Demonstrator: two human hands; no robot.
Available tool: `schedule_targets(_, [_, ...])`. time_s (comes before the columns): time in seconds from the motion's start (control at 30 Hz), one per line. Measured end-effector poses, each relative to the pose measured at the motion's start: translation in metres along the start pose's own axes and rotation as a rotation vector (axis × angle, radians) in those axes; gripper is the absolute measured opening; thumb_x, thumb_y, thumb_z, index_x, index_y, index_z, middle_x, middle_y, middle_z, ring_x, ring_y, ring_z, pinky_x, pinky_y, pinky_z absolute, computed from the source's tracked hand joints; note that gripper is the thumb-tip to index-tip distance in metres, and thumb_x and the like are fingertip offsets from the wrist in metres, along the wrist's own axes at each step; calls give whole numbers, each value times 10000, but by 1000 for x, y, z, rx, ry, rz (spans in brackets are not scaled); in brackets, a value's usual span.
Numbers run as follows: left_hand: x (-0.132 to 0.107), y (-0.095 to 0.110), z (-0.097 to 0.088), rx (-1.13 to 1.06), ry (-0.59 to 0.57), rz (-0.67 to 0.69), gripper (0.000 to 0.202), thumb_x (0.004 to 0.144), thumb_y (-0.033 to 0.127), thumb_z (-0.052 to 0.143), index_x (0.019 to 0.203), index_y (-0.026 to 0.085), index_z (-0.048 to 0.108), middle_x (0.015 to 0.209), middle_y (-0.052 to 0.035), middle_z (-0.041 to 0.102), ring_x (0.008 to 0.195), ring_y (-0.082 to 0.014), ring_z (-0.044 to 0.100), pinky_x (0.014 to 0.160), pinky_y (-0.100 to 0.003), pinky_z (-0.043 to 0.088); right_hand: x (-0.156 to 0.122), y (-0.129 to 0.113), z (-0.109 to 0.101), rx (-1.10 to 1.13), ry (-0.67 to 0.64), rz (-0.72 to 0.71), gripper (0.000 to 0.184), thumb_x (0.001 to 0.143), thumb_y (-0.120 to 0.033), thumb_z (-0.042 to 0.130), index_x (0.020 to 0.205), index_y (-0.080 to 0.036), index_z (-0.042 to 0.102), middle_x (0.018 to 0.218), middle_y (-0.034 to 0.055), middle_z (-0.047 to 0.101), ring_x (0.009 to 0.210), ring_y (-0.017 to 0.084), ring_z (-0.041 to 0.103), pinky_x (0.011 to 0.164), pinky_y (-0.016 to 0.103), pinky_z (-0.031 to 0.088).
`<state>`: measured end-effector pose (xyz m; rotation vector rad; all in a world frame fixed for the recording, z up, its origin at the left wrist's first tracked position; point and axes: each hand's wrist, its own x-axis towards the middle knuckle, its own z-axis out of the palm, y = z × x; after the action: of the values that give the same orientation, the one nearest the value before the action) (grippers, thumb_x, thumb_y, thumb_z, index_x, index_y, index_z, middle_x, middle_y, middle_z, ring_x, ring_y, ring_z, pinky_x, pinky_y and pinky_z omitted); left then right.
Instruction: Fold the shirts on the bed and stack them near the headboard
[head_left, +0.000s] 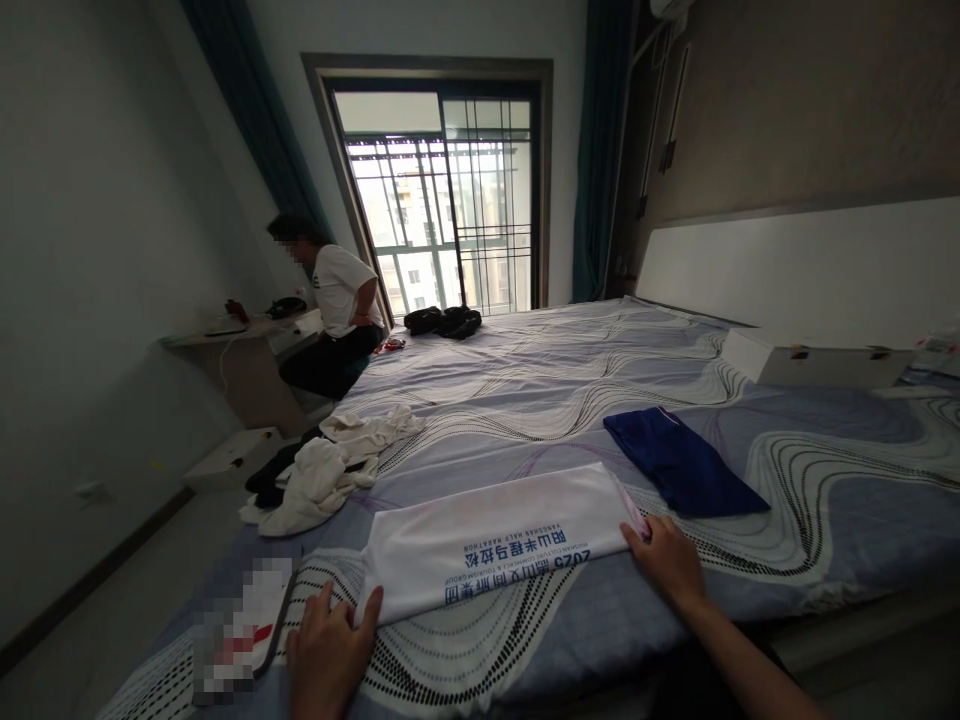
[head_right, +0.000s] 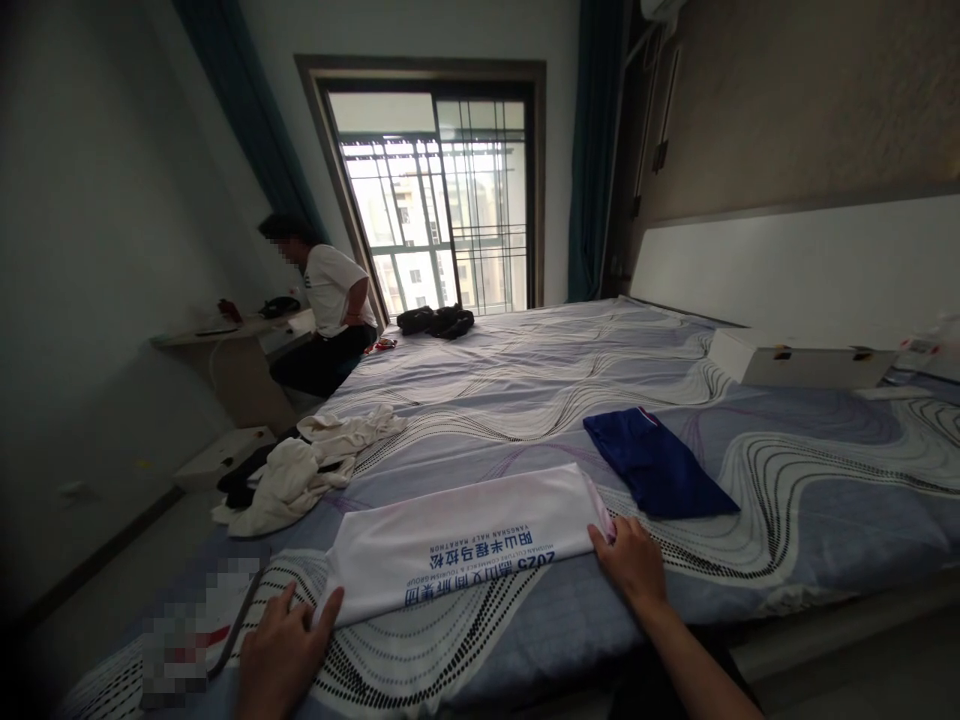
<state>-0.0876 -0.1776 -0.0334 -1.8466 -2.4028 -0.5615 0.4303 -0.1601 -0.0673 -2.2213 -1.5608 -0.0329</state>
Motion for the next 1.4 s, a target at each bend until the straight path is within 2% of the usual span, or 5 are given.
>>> schedule_targets(0.47, [7,-5,-1,-173,-48,-46,614,849,644,297,748,222,731,1472,-118,537,1304,-344,517,1120,-517,370,-8,5,-9,663,69,122,293,765,-537,502,816,-249,499,815,58,672,789,251,637,758,334,466])
schedule_targets(0.73, [-3,5,-3,-155,205,-166,429,820,563,427,827,181,620,1331,-242,582,1286,-381,510,1110,-528,388,-24,1,-12,412,160,221,522,791,-407,429,1229,-135,512,1095,178,670,1010,321,635,924,419,476])
schedule_targets(0.83, [-1,45,3,-198,315,95,456,902,466,355,1056,122,612,1358,-232,566,1382,-336,432,1168,-506,336,-21,-37,-17,217,207,-17,597,841,-323,380,1370,-63,479,1392,224,538,1346,330,439,1153,446,294])
schedule_targets(1.1, [9,184,57,-66,-253,665,577,960,235,294,1528,188,385,1610,-99,363,1514,-310,245,1189,-567,263,-39,-197,27,146,-430,-622,707,943,-356,375,1601,-163,202,1666,64,167,1536,318,77,1218,579,11])
schedule_targets(1.4, [54,161,61,48,-269,437,591,991,431,283,1557,263,316,1652,-67,263,1524,-314,210,1214,-588,156,14,-180,31,79,-413,-540,758,947,-659,357,1584,-257,265,1667,56,184,1533,308,90,1205,569,-52])
